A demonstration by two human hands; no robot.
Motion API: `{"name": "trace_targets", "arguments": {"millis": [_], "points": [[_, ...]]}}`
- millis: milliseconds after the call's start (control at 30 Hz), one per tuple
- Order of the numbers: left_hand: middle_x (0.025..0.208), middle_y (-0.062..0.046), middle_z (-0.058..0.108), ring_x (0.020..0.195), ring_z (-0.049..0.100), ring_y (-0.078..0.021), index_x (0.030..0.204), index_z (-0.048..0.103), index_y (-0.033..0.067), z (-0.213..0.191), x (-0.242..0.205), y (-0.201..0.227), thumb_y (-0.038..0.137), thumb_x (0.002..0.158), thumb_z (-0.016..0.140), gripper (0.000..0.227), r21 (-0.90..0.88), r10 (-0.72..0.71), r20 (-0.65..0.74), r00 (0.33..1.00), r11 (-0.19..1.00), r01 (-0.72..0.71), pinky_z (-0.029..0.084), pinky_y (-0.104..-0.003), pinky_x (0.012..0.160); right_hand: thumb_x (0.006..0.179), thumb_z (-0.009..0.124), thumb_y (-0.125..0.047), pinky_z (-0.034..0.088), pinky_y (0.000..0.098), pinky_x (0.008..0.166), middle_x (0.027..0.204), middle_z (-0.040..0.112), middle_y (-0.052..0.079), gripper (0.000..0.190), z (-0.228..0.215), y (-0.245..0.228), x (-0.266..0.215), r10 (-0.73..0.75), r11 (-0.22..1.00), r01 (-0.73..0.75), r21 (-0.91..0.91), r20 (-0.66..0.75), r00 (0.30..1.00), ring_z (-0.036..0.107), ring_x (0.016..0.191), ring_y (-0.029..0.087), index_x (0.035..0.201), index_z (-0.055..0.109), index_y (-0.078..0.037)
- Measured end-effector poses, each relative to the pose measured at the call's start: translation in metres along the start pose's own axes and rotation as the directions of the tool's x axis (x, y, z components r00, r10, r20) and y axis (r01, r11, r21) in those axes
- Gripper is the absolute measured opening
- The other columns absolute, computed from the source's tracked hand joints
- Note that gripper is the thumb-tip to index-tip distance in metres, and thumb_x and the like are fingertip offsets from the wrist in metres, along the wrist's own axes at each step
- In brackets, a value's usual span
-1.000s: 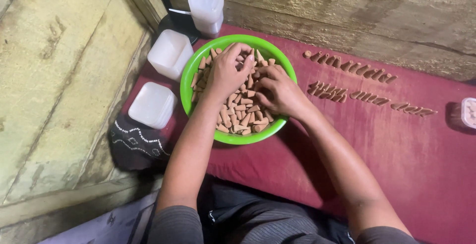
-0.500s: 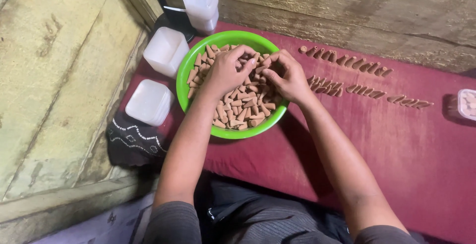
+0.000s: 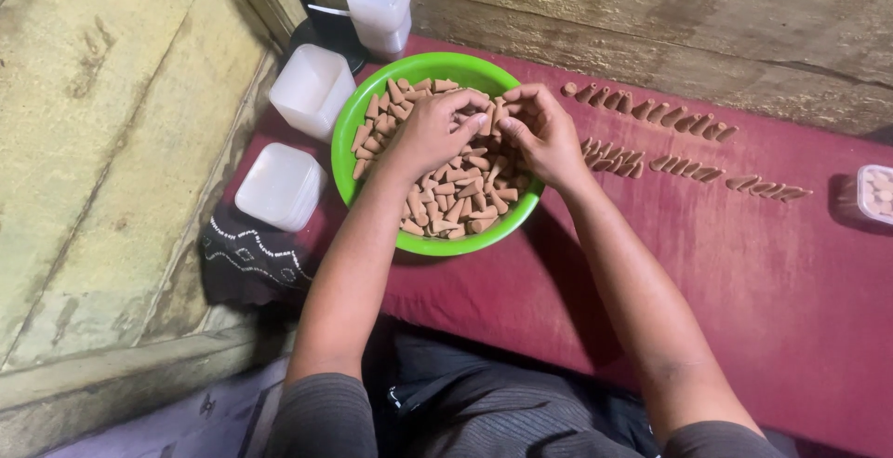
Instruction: Arranging incense cones from a bowl into neat rows on a work surface.
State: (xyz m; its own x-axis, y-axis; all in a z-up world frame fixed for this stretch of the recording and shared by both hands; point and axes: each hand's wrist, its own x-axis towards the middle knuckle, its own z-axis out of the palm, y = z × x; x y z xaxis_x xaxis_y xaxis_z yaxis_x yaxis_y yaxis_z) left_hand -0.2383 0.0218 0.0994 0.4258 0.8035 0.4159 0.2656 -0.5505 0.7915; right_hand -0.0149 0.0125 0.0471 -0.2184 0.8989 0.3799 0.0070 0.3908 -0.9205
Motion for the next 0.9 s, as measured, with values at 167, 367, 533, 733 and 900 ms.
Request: {"name": "trace_targets", "arguments": {"millis": [167,367,533,733,900], "points": [[0.096,-0.019,0.074,0.09,0.073,-0.037,0.107,0.074,0.011,-0.001,-0.001,0.003,0.012,0.095,0.068,0.013,0.014,0.008,0.006,1.0,1.0,-0.008,0.065,-0.044,0.069,0.1,0.068,0.002,0.055,0.0265,0.064,0.099,0.07,0.015,0.034,0.002,0.003,0.001,-0.014,1.0,0.014,0.015,-0.001,1.0,0.064,0.078,0.015,0.131,0.054,0.002],[0.097,-0.018,0.074,0.087,0.074,-0.0344,0.108,0.072,0.0104,0.002,0.001,-0.006,0.013,0.095,0.068,0.014,0.013,-0.016,0.009,1.0,1.0,0.016,0.065,-0.04,0.069,0.098,0.072,0.0,0.057,0.0301,0.069,0.098,0.071,0.013,0.032,0.006,-0.004,0.001,-0.049,0.997,0.047,-0.063,-0.031,0.998,0.067,0.083,0.017,0.128,0.06,-0.001],[0.093,-0.018,0.073,0.085,0.074,-0.0363,0.106,0.071,0.0063,-0.01,-0.005,0.005,0.014,0.097,0.068,0.012,0.151,0.122,-0.063,0.991,0.982,-0.112,0.065,-0.044,0.068,0.093,0.081,-0.005,0.059,0.033,0.069,0.092,0.076,0.01,0.026,0.01,-0.02,-0.007,-0.153,0.969,0.131,-0.21,-0.095,0.984,0.073,0.082,0.018,0.118,0.071,-0.004],[0.096,-0.013,0.07,0.085,0.073,-0.0314,0.11,0.068,0.0079,-0.003,-0.044,0.032,0.018,0.1,0.07,0.014,0.244,0.206,-0.28,0.938,0.96,-0.138,0.062,-0.036,0.068,0.092,0.08,-0.014,0.058,0.0371,0.064,0.09,0.075,0.01,0.027,0.002,-0.021,-0.047,-0.267,0.919,0.224,-0.325,-0.091,0.959,0.072,0.073,0.024,0.118,0.076,-0.01],[0.094,-0.011,0.074,0.08,0.072,-0.0271,0.108,0.069,0.0058,0.038,-0.11,0.071,0.012,0.098,0.065,0.013,0.08,0.077,-0.349,0.934,0.995,-0.052,0.062,-0.035,0.067,0.091,0.077,-0.009,0.059,0.0378,0.067,0.086,0.071,0.012,0.02,-0.011,-0.052,-0.113,-0.175,0.955,0.151,-0.254,-0.078,0.981,0.07,0.071,0.025,0.111,0.076,-0.004]]}}
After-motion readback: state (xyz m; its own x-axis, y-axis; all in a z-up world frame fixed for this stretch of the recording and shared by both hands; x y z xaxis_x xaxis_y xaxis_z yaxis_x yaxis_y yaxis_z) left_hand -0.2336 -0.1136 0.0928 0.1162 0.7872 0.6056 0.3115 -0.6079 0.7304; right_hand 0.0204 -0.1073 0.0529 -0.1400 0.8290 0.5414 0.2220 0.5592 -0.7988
